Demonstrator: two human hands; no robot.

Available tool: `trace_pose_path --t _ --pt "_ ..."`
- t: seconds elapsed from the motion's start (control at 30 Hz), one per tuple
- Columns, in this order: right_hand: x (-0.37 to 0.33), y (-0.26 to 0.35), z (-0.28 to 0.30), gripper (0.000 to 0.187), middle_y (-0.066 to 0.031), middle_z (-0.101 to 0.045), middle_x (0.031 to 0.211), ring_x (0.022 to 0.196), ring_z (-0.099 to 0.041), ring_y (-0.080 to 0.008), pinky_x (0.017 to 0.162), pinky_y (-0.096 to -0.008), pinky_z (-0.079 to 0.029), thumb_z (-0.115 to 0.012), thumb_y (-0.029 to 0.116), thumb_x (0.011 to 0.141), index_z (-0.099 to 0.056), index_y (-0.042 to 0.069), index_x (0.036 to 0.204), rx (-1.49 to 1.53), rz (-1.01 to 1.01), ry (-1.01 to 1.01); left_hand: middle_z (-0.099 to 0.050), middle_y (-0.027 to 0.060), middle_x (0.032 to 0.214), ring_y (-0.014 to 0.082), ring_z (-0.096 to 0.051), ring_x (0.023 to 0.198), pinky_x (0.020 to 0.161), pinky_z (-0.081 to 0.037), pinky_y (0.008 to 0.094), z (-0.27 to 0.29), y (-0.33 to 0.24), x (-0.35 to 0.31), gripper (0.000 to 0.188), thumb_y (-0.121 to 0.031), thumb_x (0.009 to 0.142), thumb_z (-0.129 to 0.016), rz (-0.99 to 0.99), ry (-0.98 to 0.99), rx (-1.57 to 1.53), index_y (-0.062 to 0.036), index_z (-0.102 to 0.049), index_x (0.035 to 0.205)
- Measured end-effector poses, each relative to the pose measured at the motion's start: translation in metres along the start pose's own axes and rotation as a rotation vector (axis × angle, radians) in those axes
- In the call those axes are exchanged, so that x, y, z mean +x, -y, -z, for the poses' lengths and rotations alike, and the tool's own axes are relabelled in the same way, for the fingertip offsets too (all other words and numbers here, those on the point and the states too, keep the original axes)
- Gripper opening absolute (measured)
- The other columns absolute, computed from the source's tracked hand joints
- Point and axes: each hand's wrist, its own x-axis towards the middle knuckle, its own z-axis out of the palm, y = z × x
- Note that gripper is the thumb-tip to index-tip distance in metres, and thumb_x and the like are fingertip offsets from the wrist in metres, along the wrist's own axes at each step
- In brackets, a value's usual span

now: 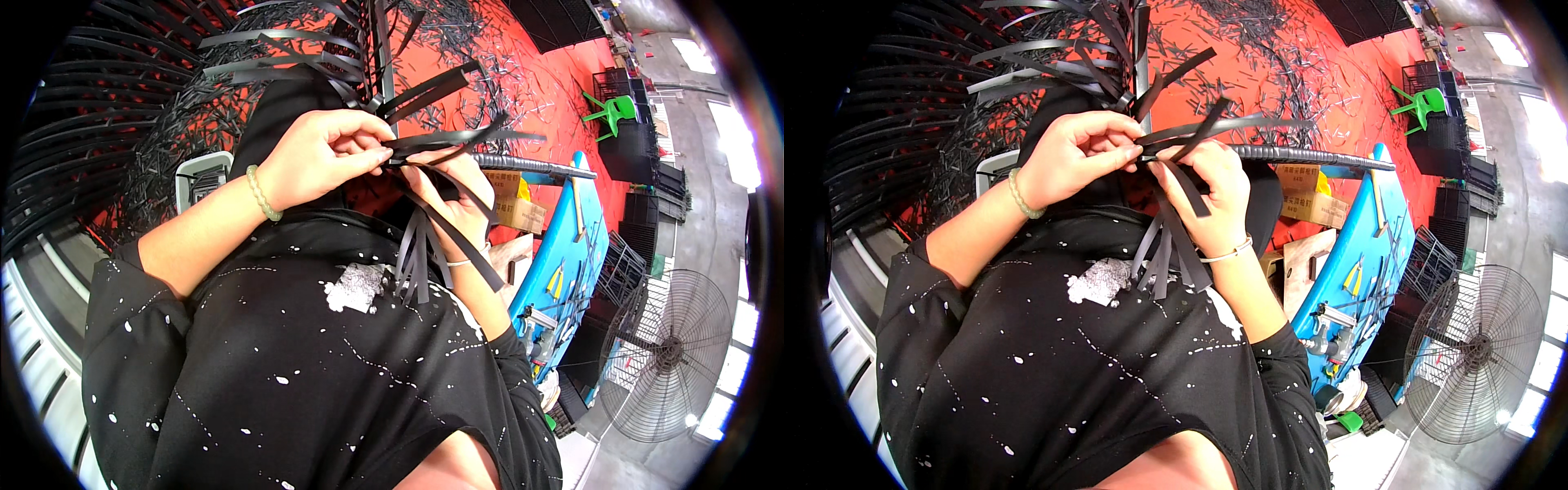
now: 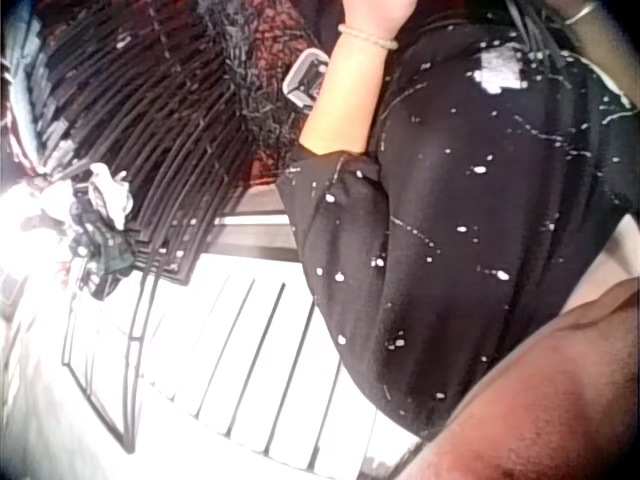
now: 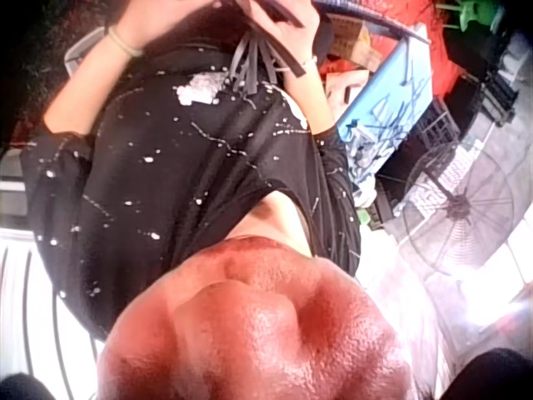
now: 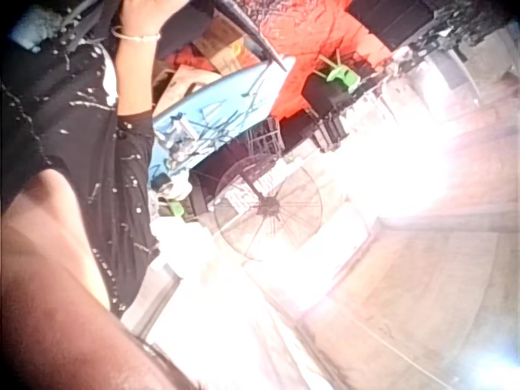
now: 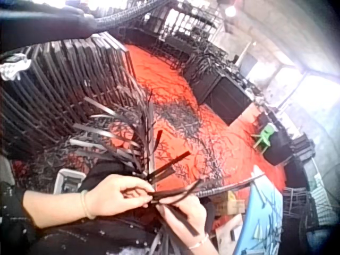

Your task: The person sits on the floor and weaves black plastic strips into a chair frame using a pneumatic staple gun and pliers. They repeatedly thread strips through the frame, staple them in place, and trim excess material.

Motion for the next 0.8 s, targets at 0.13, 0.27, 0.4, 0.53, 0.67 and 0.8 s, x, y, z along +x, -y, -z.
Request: trace_pose_path --t 0.13,0.27,0.4,0.53,0.67,0.8 --pt "-0.002 0.002 0.000 0.015 -0.0065 -0.074 0.090 0.088 -0.069 -0.0245 0.085 -0.0351 -0.050 -0.081 0.011 0.077 -0.075 0.007 0.090 -0.002 -0.009 -0.012 -0.070 0.0027 0.091 0.0066 -0.065 0.079 0.073 -0.054 0.0214 -0.001 -0.001 0.001 0.021 -0.005 0.095 -0.068 -0.006 0.021 -0.015 0.0036 -0.066 0.114" --pt "-0.005 0.002 0.002 0.020 -0.0100 -0.074 0.101 0.094 -0.068 -0.0247 0.085 -0.0353 -0.051 -0.081 0.006 0.078 -0.077 0.004 0.097 0.017 -0.039 0.037 -0.067 -0.0020 0.079 0.0017 -0.060 0.069 0.062 -0.047 0.0184 0.000 -0.006 0.003 0.020 -0.009 0.094 -0.070 0.001 0.114 0.160 -0.0003 -0.066 0.111" --pt "-0.007 -0.001 -0.003 0.024 -0.0097 -0.072 0.099 0.093 -0.068 -0.0257 0.084 -0.0355 -0.052 -0.082 0.005 0.078 -0.076 0.004 0.102 0.044 0.040 -0.020 -0.061 -0.0058 0.070 -0.0005 -0.053 0.060 0.054 -0.041 0.0178 -0.001 -0.009 0.006 0.015 -0.012 0.094 -0.071 -0.006 0.086 0.246 -0.0029 -0.064 0.104" --pt "-0.010 -0.003 -0.006 0.027 -0.0092 -0.071 0.101 0.094 -0.067 -0.0249 0.082 -0.0335 -0.053 -0.088 0.011 0.072 -0.076 0.005 0.096 0.025 0.012 -0.026 -0.058 -0.0065 0.067 0.0002 -0.051 0.056 0.052 -0.040 0.0184 -0.005 -0.008 0.005 0.013 -0.012 0.095 -0.071 0.058 0.082 0.117 -0.0030 -0.063 0.099" --pt "-0.009 -0.003 -0.010 0.027 -0.0073 -0.071 0.093 0.089 -0.067 -0.0230 0.077 -0.0328 -0.052 -0.089 0.013 0.071 -0.077 0.006 0.094 -0.048 0.081 -0.081 -0.059 -0.0054 0.066 0.0009 -0.053 0.056 0.051 -0.041 0.0187 -0.011 -0.010 0.001 0.015 -0.011 0.094 -0.071 0.062 0.027 -0.004 -0.0023 -0.063 0.103" --pt "-0.007 -0.001 -0.011 0.027 -0.0067 -0.070 0.088 0.080 -0.065 -0.0239 0.073 -0.0350 -0.049 -0.087 0.013 0.070 -0.077 0.006 0.094 -0.058 0.017 -0.045 -0.063 0.0001 0.068 0.0034 -0.059 0.058 0.053 -0.047 0.0220 -0.013 -0.011 -0.003 0.020 -0.010 0.092 -0.072 -0.151 -0.087 0.318 -0.0030 -0.064 0.109"
